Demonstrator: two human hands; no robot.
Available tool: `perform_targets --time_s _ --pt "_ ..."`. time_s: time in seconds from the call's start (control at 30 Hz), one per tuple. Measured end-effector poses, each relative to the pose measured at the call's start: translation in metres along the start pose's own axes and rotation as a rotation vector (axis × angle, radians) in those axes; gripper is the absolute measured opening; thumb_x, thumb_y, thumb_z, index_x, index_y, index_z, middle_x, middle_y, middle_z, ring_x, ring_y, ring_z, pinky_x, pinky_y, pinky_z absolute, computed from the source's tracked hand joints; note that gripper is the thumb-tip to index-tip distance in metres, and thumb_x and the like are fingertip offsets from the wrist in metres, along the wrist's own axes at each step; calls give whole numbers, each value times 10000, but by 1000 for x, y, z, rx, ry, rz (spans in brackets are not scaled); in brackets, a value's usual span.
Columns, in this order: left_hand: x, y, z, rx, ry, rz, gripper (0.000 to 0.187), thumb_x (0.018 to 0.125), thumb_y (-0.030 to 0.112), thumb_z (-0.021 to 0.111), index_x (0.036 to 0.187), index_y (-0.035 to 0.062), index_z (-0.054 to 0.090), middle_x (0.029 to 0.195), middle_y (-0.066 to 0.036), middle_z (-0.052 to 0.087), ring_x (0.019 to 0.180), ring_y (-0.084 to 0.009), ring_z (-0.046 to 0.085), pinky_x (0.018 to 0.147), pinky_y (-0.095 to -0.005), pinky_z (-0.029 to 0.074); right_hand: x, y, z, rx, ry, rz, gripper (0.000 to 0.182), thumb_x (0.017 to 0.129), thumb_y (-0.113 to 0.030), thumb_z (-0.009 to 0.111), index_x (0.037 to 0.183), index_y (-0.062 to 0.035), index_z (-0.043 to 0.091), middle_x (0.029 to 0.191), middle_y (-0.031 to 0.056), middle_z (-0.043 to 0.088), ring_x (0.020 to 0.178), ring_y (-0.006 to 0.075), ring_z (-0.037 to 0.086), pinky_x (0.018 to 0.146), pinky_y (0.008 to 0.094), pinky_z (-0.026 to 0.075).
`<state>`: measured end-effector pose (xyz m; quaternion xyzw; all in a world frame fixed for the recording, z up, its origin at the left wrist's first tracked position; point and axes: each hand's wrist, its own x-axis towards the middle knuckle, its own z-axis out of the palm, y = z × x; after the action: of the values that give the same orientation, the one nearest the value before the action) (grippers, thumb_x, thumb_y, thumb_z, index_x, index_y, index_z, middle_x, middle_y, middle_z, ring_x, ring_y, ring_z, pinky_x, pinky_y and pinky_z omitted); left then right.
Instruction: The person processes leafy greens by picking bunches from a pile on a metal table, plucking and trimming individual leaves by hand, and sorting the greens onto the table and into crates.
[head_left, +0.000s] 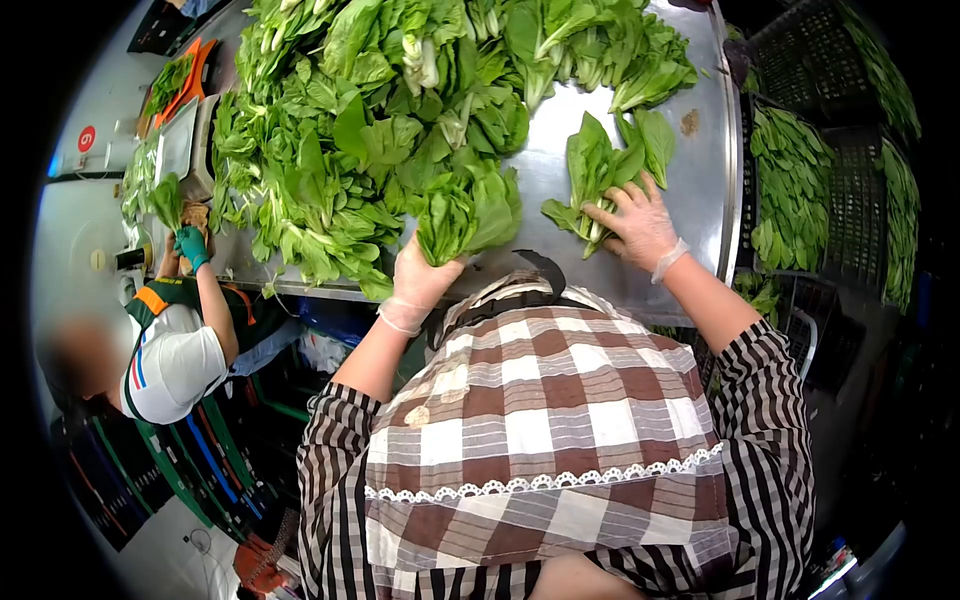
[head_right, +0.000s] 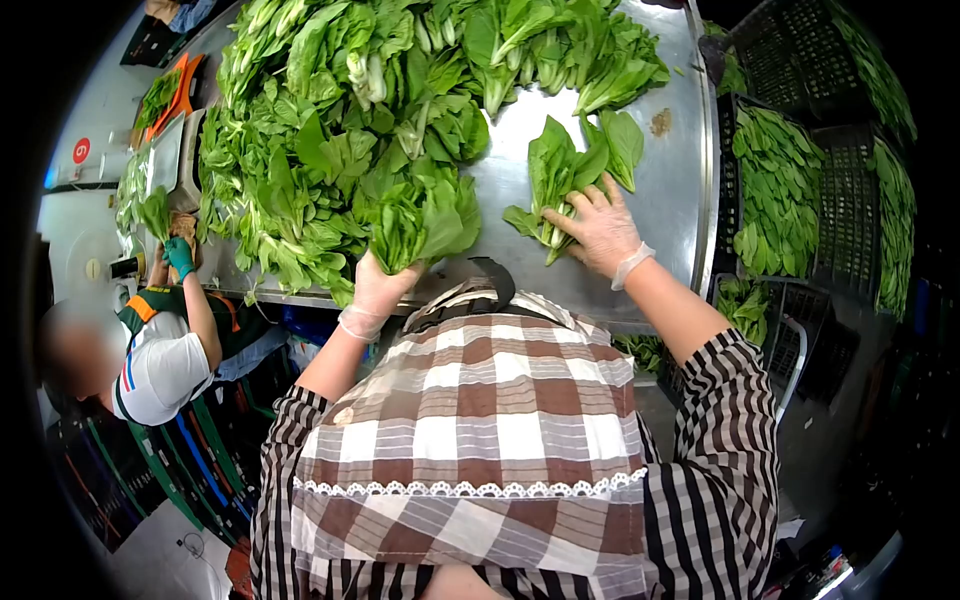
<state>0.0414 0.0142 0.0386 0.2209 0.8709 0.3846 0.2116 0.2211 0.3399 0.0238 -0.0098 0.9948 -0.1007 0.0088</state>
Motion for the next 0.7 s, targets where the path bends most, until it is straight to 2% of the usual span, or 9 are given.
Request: perform_targets --time_s 0.03,0.1,0.2,0.33,0.47,0.5,0.57,0.63,0.7 --pt "2 8 3 -95 -10 -17 507 718 219 819 1155 36 640 1019 -169 719 929 -291 707 817 -365 547 -6 1 -4 -2 40 3 642 686 -262 809 1293 -299 601 1209 58 571 1174 262 523 1175 535 211" --pt "9 30 7 -243 -58 -27 392 753 157 795 1093 5 669 980 -115 736 880 -199 701 792 -332 544 -19 3 -12 -15 126 5 624 693 -235 803 1286 -253 608 1227 62 570 1172 265 530 1139 507 296" --pt "15 81 8 -445 -172 -47 353 802 141 742 1093 -42 661 985 -68 716 826 -147 660 758 -312 539 -39 -1 1 260 263 331 555 745 -202 771 1272 -147 607 1161 82 613 1035 259 610 963 417 467" --pt "43 100 52 -822 -155 -215 393 869 203 673 1164 -47 600 986 -111 685 794 -216 655 743 -337 546 -42 -1 36 796 277 880 522 842 -257 714 1282 -17 567 978 123 670 762 240 665 733 333 533" --pt "86 91 94 -963 -310 -584 388 893 228 669 1153 -47 585 974 -147 685 801 -268 681 722 -391 570 -30 -7 42 982 292 1010 788 852 -384 724 1421 64 413 1075 206 668 913 257 680 824 350 525" --pt "94 79 109 -936 -362 -647 403 892 236 675 1170 -40 581 989 -139 684 820 -257 677 725 -389 568 -22 -7 43 1073 297 1019 793 864 -363 727 1439 60 382 1094 184 654 922 228 662 817 330 523" --pt "92 93 127 -918 -394 -625 460 845 258 717 1165 -46 590 972 -139 680 754 -238 669 664 -408 569 -7 -6 51 1253 307 1034 810 888 -322 735 1476 50 321 1133 138 627 940 172 626 805 291 519" --pt "97 103 136 -932 -490 -567 457 851 235 710 1219 -5 582 1030 -111 676 835 -228 671 709 -370 570 19 -5 52 1450 395 946 948 831 -455 758 1477 74 309 1318 251 559 1231 284 539 1027 342 424" --pt "95 117 145 -942 -448 -481 446 866 214 705 1237 -1 580 1057 -92 676 891 -210 651 805 -353 540 24 -3 30 1631 429 832 954 824 -426 780 1475 76 297 1372 212 517 1281 261 485 1077 340 375"
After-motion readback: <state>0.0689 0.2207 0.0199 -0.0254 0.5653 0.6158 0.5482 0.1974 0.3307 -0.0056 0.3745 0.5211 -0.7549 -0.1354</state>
